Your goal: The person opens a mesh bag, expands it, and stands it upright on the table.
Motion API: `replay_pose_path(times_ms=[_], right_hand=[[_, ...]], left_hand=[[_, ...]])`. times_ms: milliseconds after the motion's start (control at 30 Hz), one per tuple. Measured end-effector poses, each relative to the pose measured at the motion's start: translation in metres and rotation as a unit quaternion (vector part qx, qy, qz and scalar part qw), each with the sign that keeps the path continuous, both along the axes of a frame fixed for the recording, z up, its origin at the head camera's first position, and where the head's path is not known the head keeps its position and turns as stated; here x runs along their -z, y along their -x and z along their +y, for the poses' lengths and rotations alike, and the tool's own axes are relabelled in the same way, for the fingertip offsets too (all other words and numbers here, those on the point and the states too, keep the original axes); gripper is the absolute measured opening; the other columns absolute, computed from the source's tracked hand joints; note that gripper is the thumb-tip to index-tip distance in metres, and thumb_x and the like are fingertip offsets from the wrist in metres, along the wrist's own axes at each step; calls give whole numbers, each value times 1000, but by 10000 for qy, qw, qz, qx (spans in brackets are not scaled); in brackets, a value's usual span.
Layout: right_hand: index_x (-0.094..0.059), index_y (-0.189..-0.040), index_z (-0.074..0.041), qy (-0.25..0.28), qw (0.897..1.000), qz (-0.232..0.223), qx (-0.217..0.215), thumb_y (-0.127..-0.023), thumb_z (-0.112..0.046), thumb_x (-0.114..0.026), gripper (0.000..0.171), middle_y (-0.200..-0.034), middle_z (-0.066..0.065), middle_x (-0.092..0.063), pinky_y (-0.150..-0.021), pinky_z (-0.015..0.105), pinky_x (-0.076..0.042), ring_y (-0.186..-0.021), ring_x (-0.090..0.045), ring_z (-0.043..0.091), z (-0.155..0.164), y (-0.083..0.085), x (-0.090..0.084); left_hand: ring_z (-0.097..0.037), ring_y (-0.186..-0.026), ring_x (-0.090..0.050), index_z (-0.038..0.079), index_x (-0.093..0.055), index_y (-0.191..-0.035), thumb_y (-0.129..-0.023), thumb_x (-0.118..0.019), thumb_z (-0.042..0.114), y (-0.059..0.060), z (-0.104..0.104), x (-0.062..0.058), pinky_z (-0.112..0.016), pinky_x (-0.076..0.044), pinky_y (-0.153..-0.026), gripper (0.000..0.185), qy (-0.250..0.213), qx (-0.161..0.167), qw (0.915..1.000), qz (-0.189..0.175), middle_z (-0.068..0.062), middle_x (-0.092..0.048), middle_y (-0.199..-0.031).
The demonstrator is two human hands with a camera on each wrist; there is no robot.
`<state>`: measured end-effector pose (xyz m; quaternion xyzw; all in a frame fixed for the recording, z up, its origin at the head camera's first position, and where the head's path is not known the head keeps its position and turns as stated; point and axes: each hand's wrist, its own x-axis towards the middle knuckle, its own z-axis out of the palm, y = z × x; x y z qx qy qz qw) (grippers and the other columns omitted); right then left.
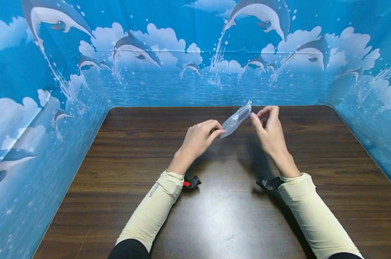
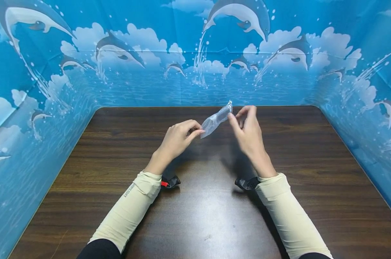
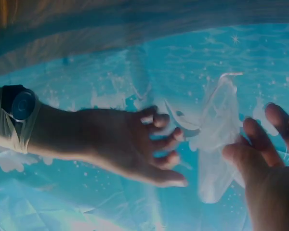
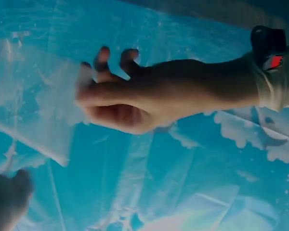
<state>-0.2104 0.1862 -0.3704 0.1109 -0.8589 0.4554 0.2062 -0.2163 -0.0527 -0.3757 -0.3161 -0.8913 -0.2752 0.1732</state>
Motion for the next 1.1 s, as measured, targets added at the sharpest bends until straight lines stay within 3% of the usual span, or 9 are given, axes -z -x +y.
replay_pose_path(times_ms=[100, 167, 300, 400, 500, 700, 867, 1000, 1100], right_hand=[[-54, -94, -16, -1041, 9945, 116, -36, -94, -49, -53, 33, -73, -1, -52, -55, 30, -36, -61, -46, 15, -11, -6, -1], [-56, -88, -20, -1466, 9891, 72, -147, -94, -52, -52, 33, -68, -1, -53, -53, 31, -35, -59, -46, 15, -16, -9, -2], [-58, -87, -17, -1509, 9882, 77, -251, -97, -43, -51, 29, -65, 0, -54, -50, 29, -36, -55, -47, 15, -19, -10, -1], [-59, -86, -15, -1370, 9901, 145, -282, -98, -30, -50, 21, -65, 1, -55, -50, 29, -37, -55, -48, 16, -16, -11, -1], [-58, -85, -17, -1527, 9880, 190, -129, -96, -28, -52, 17, -66, -2, -58, -53, 30, -38, -56, -50, 13, -13, -11, -1], [-57, -81, -16, -2127, 9746, 643, 289, -91, -41, -59, 27, -63, -2, -60, -50, 29, -35, -48, -46, 11, -18, -11, 3], [-56, -71, -13, -2199, 9681, 1097, 499, -91, -24, -58, 23, -54, -1, -53, -48, 29, -29, -44, -38, 14, -19, -7, 4], [-59, -79, -11, -2361, 9618, 1205, 691, -89, -20, -57, 13, -59, 2, -59, -53, 34, -34, -48, -47, 17, -15, -6, 3], [-60, -88, -10, -2710, 9486, 1475, 704, -90, -27, -59, 17, -65, 3, -62, -60, 40, -37, -53, -51, 17, -15, -8, 2]], left_hand=[[-6, -60, -50, 21, -65, -95, -95, -57, 37, -1, 3, -1, -25, -39, -50, 18, 211, -229, 9993, 217, 10, -61, -83], [-6, -60, -50, 21, -65, -95, -95, -56, 37, -2, 5, -2, -24, -40, -50, 18, 395, -265, 9980, 408, 10, -61, -83], [-4, -57, -50, 21, -64, -93, -96, -56, 35, -4, 9, -4, -23, -37, -46, 17, 565, -348, 9953, 707, 10, -60, -78], [-3, -53, -49, 21, -63, -87, -95, -58, 31, -5, 13, -5, -22, -33, -42, 14, 496, -597, 9929, 902, 11, -58, -72], [-4, -50, -47, 20, -61, -81, -92, -59, 26, -7, 15, -4, -23, -32, -40, 13, 480, -831, 9892, 1107, 10, -55, -66], [-11, -53, -52, 16, -60, -80, -91, -58, 23, -13, 21, 1, -27, -38, -40, 14, 997, -743, 9766, 1757, 5, -59, -69], [-13, -56, -56, 15, -57, -79, -90, -56, 20, -16, 25, 2, -28, -38, -39, 12, 1136, -705, 9657, 2226, 4, -58, -70], [-13, -57, -56, 15, -56, -79, -88, -56, 17, -16, 26, 3, -26, -37, -39, 9, 1105, -832, 9586, 2489, 4, -56, -69], [-12, -57, -56, 15, -57, -80, -87, -58, 16, -18, 26, 4, -25, -37, -38, 7, 1164, -790, 9552, 2605, 5, -57, -70]])
